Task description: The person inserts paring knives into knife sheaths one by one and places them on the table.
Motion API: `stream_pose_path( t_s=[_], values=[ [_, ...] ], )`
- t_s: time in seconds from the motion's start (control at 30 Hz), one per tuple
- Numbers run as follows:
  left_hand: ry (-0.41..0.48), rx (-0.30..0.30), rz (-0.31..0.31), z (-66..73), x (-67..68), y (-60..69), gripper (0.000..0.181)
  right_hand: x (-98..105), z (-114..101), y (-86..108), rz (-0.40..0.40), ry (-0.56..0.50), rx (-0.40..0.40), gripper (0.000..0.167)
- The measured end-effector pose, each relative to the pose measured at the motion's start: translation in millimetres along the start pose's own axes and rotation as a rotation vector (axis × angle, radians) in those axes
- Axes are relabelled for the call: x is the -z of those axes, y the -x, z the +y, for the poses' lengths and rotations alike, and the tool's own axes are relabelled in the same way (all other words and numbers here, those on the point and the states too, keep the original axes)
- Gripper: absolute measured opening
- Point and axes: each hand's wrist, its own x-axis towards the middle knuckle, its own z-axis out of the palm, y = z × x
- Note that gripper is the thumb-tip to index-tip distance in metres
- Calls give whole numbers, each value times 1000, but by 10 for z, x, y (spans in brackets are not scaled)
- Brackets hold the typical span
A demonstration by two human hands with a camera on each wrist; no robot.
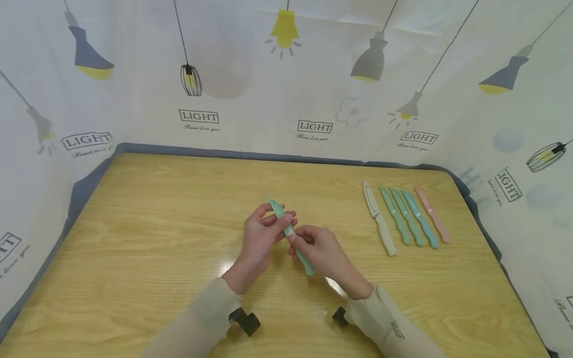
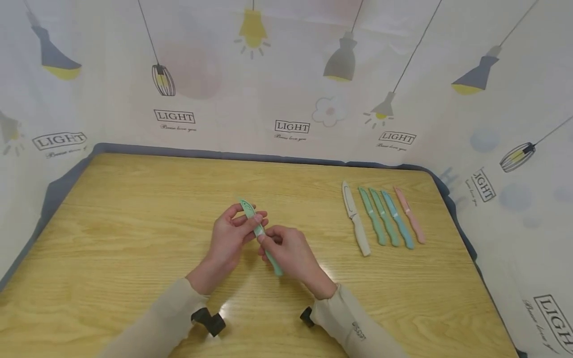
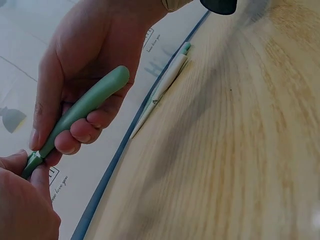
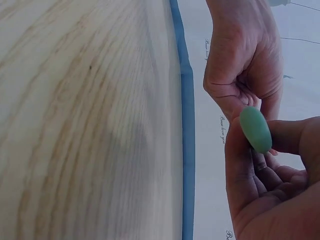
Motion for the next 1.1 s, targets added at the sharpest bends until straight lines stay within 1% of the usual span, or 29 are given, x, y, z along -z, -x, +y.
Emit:
stream_pose_path(
  t_s=[0.1,0.27,0.37,0.47,0.5,0.57,0.63,0.7,0.77,0.83,0.9,0.97,1.03,1.1],
  values=[
    [-21,-20,-1,-27,-2,15,31,-12,-1,0,8,-22,-20,26],
    [-56,-14,10,-74,-24,52,28,-1,38,22,11,-45,-49,24],
    [-57,-16,6,-88,-38,60,28,10,57,26,8,-72,-65,24],
    [-42,-15,7,-85,-44,48,30,26,61,32,6,-59,-65,25],
    [-32,-11,12,-80,-44,44,30,30,66,33,5,-36,-57,25],
    [-10,-9,30,-68,-42,30,29,41,62,46,20,55,-29,24],
    [9,-3,54,-57,-32,13,26,47,57,60,54,188,19,22],
    [18,-7,67,-50,-21,-1,26,51,57,75,104,346,78,21],
    [19,-4,66,-49,-15,-6,29,61,54,97,157,488,129,20],
    [14,16,44,-43,-8,-5,34,79,47,113,189,591,170,19],
    [6,36,14,-34,7,-9,40,119,39,132,210,654,189,16],
    [-27,52,-6,-20,36,-14,46,195,41,158,218,673,179,15],
    [-50,63,-7,24,81,-26,52,315,65,184,233,683,167,15],
    [-61,69,15,94,146,-42,55,473,115,205,254,687,162,16]
  ],
)
